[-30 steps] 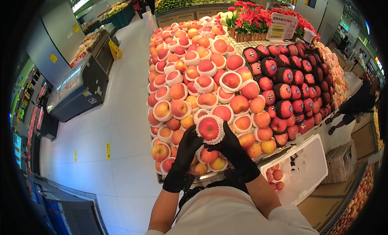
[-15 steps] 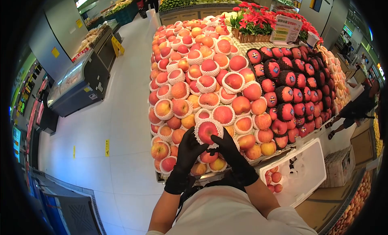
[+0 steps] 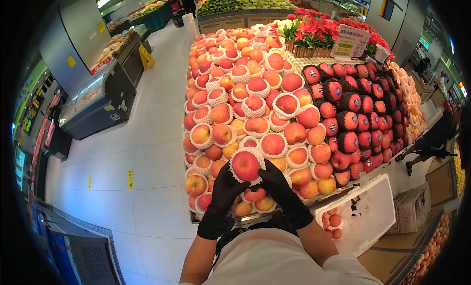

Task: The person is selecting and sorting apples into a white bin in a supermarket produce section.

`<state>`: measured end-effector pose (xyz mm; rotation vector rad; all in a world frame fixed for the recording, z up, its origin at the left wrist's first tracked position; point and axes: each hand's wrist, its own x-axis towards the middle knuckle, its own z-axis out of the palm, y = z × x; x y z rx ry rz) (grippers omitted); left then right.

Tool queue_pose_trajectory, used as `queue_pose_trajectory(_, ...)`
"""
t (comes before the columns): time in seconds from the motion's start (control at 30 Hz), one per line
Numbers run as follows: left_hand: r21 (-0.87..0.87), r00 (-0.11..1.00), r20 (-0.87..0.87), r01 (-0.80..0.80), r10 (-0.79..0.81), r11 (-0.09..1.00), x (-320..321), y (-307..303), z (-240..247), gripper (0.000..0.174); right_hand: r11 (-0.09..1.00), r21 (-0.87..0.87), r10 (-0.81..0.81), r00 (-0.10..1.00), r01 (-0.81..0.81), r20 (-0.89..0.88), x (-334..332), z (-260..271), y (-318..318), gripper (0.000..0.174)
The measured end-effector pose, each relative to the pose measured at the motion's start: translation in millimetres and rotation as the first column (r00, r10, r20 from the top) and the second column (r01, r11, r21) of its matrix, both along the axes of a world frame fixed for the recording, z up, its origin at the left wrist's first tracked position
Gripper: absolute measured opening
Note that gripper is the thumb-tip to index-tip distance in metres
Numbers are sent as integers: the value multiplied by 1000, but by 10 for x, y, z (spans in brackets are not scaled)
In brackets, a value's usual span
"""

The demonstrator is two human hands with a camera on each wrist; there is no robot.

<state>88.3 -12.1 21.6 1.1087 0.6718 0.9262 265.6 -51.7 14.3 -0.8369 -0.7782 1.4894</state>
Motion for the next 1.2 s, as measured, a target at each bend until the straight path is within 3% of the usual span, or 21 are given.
queue_pose_trajectory(0.1, 36, 1000, -15, 0, 1, 999, -2, 0, 22, 78, 999, 26, 31, 996, -33, 79, 12, 87, -32, 60)
queue_pose_trajectory(0.4, 78, 998, -55, -34, 38, 996, 7, 10, -33, 85, 998, 0, 58, 997, -58, -45, 1, 81, -38, 62)
queue_pose_trajectory(0.5, 140, 993, -101, -52, 66, 989, 10, 17, -135, 88, 999, -3, -42, 988, 43, 151, -41, -5, -29, 71)
queue_pose_trajectory(0.6, 213, 985, -158, -39, 74, 976, 5, 5, -133, 90, 999, 13, 31, 997, -32, 69, -43, 167, -83, 70)
queue_pose_trajectory(0.73, 198, 971, -228, -32, 78, 980, -1, -22, -43, 87, 995, 81, -68, 982, 55, 175, -55, 211, -56, 73)
queue_pose_trajectory(0.77, 194, 963, -254, -37, 87, 980, 7, -35, -12, 85, 992, 93, -110, 967, 90, 232, -60, 210, -45, 74)
queue_pose_trajectory(0.87, 88, 981, -106, -153, 162, 984, 51, -54, -108, 72, 956, 229, -259, 889, 182, 377, -96, 183, -17, 74)
queue_pose_trajectory(1.0, -114, 997, 30, -73, 77, 991, 8, -19, -90, 57, 848, 472, -479, 726, 239, 493, -196, 99, 4, 73)
queue_pose_trajectory(1.1, -200, 995, 47, -75, 86, 977, -22, -19, -157, 51, 861, 490, -460, 617, 135, 638, -232, 48, -13, 70)
queue_pose_trajectory(1.2, -230, 995, 96, -18, 41, 973, -30, -8, -45, 48, 881, 450, -447, 558, 142, 699, -195, 124, -74, 61)
